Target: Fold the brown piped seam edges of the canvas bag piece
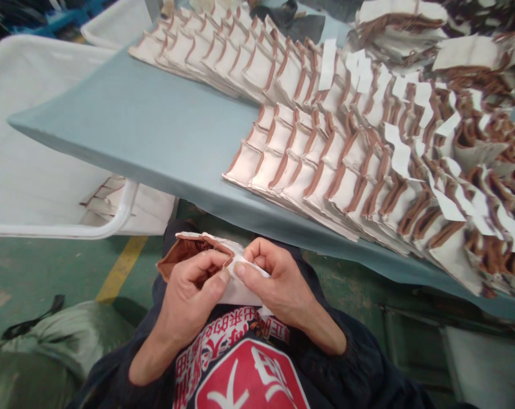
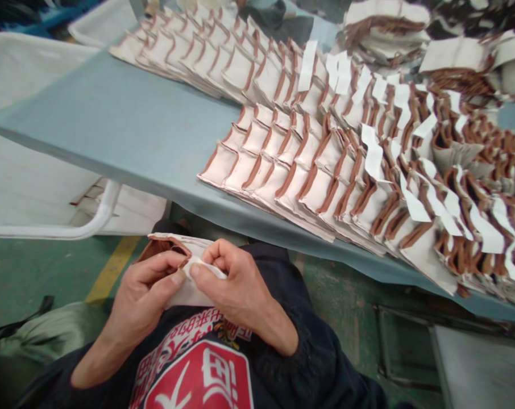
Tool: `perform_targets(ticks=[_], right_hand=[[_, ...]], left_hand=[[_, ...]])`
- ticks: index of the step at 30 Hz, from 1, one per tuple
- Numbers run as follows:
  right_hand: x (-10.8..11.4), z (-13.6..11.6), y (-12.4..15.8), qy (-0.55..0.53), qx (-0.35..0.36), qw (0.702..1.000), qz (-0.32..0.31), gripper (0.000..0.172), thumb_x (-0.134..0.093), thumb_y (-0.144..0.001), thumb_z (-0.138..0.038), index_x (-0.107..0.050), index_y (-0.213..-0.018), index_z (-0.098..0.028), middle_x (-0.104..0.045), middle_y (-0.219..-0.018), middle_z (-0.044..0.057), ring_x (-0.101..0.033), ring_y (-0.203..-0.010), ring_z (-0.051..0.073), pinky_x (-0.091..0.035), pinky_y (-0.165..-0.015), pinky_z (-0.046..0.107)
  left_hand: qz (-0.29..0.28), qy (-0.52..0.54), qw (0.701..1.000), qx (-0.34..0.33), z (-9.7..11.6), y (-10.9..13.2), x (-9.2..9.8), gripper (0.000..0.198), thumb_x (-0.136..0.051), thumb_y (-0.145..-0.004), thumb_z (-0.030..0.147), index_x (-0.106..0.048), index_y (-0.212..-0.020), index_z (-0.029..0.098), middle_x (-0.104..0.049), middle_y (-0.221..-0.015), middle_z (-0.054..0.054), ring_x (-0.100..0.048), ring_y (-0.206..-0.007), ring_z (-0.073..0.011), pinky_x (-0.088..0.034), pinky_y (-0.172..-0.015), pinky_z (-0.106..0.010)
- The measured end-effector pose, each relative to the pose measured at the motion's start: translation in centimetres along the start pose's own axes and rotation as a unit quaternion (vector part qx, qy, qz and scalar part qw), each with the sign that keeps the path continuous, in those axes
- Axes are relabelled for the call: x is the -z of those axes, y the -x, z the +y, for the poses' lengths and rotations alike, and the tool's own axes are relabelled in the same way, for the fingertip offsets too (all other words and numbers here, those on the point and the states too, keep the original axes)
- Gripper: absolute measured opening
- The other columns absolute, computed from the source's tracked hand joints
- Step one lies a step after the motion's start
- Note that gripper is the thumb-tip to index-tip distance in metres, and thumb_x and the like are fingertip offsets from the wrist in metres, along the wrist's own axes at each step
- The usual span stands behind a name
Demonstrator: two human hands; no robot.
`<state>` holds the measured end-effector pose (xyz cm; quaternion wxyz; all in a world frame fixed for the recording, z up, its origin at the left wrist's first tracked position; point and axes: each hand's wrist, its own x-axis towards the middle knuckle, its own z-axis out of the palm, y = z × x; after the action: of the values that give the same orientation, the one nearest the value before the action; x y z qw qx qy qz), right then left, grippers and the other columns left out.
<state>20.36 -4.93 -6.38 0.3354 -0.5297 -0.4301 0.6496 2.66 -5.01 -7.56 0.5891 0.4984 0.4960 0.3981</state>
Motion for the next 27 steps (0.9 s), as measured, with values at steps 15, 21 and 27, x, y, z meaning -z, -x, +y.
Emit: perform_targets(ticks=[15,21,27], right_hand=[[-0.5,-0.4,-1.0,0.015,-0.005,1.000,0.012,0.031,-0.067,-0.083,-0.043,-0.046,-0.072,-0.023,-0.042,-0.054,-0.010,-0.032,-0.049,0.007,-0.024,-0.048,0.022],[-0.9,0.0,-1.4,0.004,-0.029,1.000,0.006,0.032,-0.068,-0.081,-0.045,-0.047,-0.071,-0.023,-0.041,-0.054,-0.009,-0.032,-0.049,0.008,-0.024,-0.048,0.022],[-1.3,-0.4,-1.4,-0.004,-0.034,0.999,0.002,0.029,-0.066,-0.079,-0.042,-0.044,-0.070,-0.024,-0.040,-0.055,-0.007,-0.032,-0.052,0.010,-0.024,-0.050,0.026]], left_hand=[[0.080,-0.145,0.985,-0.048,1.6,-0.1,-1.1,0.020,-0.059,-0.083,0.022,-0.074,-0.071,0.017,-0.070,-0.063,0.002,-0.059,-0.052,-0.0122,-0.045,-0.049,-0.019],[0.065,-0.163,0.984,-0.039,0.9,0.1,-0.7,0.019,-0.056,-0.086,0.019,-0.071,-0.074,0.018,-0.067,-0.064,0.003,-0.056,-0.053,-0.0116,-0.044,-0.049,-0.019],[0.087,-0.192,0.975,-0.070,0.6,0.1,-1.1,0.020,-0.054,-0.085,0.015,-0.070,-0.073,0.019,-0.068,-0.065,0.003,-0.060,-0.056,-0.0126,-0.047,-0.054,-0.021]])
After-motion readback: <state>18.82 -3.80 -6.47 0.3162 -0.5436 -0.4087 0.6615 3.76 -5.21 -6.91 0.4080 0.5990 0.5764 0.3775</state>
